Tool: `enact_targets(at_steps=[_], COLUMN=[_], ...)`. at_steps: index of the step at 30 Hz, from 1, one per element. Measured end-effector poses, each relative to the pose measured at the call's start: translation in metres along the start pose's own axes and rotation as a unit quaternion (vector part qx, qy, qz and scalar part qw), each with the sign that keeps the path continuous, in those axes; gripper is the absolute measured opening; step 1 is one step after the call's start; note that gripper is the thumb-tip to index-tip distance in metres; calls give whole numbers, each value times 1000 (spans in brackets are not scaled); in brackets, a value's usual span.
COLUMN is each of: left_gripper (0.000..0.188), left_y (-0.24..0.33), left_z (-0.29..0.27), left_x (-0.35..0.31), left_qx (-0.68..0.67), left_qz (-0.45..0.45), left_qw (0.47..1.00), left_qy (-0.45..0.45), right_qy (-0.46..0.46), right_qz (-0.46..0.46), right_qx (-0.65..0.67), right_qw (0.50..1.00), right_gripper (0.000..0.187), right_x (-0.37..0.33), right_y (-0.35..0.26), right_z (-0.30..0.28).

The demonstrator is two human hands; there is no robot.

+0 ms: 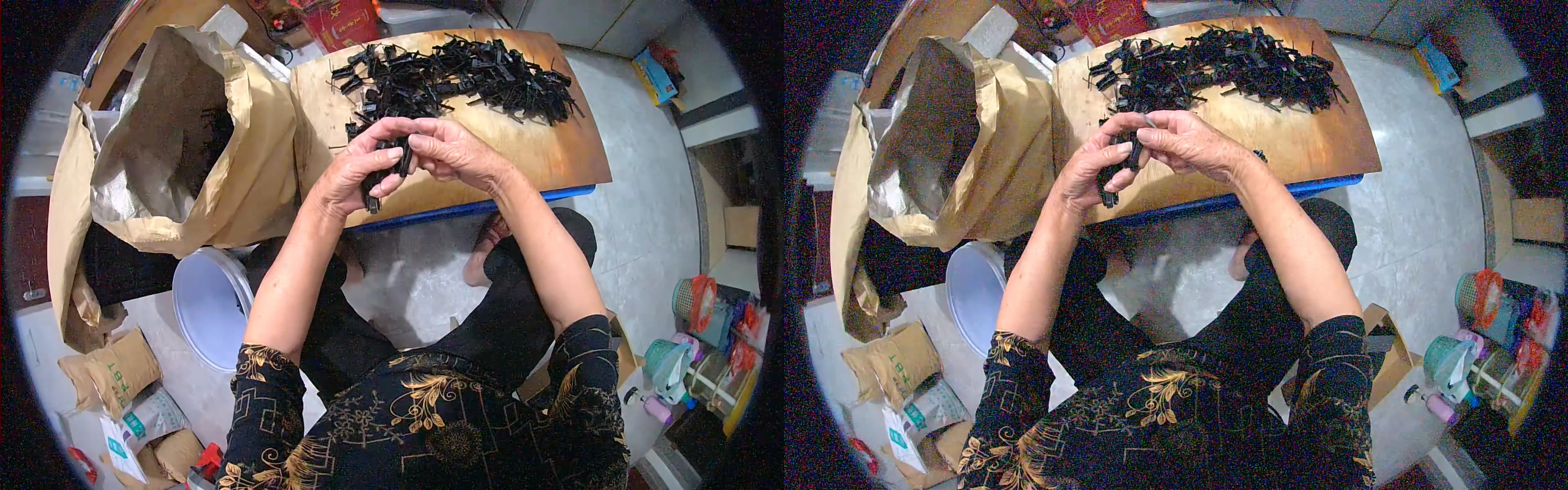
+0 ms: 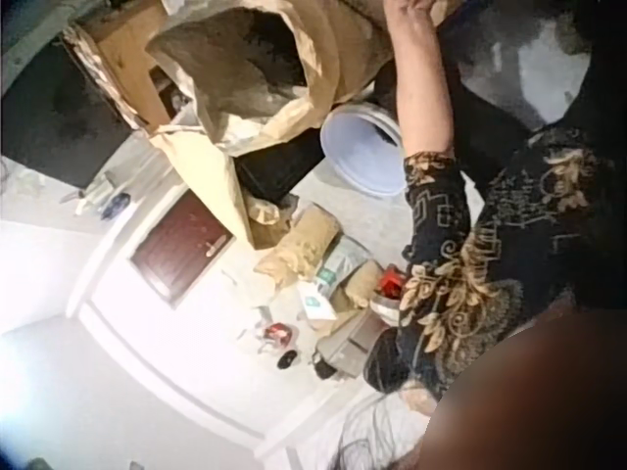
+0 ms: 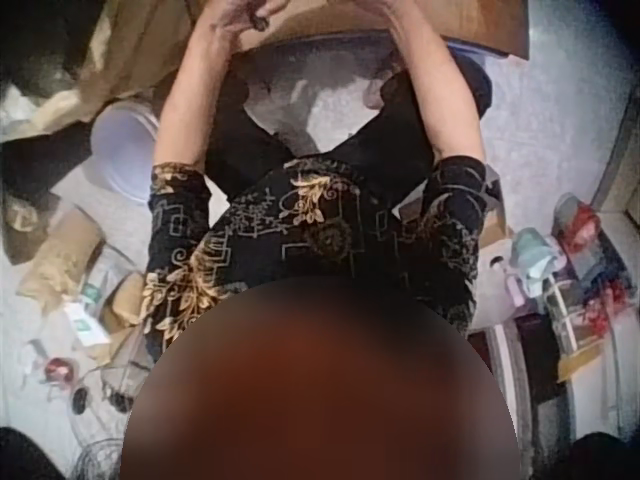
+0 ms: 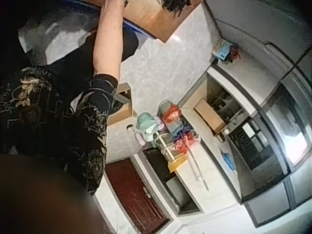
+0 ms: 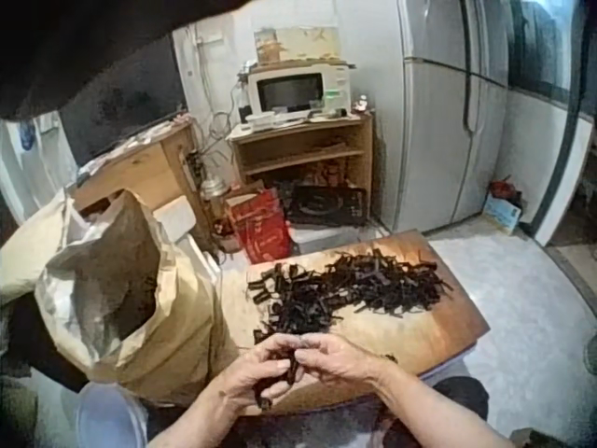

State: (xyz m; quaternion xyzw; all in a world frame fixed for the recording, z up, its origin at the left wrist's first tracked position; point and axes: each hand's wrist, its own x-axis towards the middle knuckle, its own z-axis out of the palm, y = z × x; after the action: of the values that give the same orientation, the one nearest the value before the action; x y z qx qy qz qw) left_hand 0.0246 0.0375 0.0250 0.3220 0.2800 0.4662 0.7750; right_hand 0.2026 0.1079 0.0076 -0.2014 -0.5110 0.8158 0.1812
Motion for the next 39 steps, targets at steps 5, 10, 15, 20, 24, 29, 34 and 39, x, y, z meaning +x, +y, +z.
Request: enact_targets(at_steps=[5, 10, 15, 20, 24, 29, 34, 39], left_gripper=[33, 31, 29, 30, 33, 34, 34, 33], left_y=[-2, 0, -6, -10, -9, -9, -7, -9], left_z=[1, 0, 5, 4, 3, 1, 2, -3], left_x=[4, 6, 8, 13, 15, 17, 19, 20], left_qx=[11, 145, 299, 357, 291, 281, 296, 293], left_qz=[14, 16, 43, 88, 78, 79, 91, 90], left_qw=[999, 983, 939, 904, 918, 922, 918, 917], left_qy=[34, 113, 166, 220, 258, 253, 248, 254], right_qy=[41, 117, 138, 189, 168, 177, 183, 181], right_qz=[-13, -58, -79, -84, 7, 18, 14, 2], right_qx=[-26, -124, -174, -152, 18, 29, 31, 50], right_qw=[999, 984, 972, 967, 986, 984, 982, 982], right_gripper=[25, 21, 22, 26, 37, 48, 40, 39], right_x=[-2, 7, 16, 21, 12, 19, 22, 27], right_y=[-6, -3, 7, 11, 6, 12, 7, 9], right_z=[2, -1, 0, 7, 18, 18, 25, 27])
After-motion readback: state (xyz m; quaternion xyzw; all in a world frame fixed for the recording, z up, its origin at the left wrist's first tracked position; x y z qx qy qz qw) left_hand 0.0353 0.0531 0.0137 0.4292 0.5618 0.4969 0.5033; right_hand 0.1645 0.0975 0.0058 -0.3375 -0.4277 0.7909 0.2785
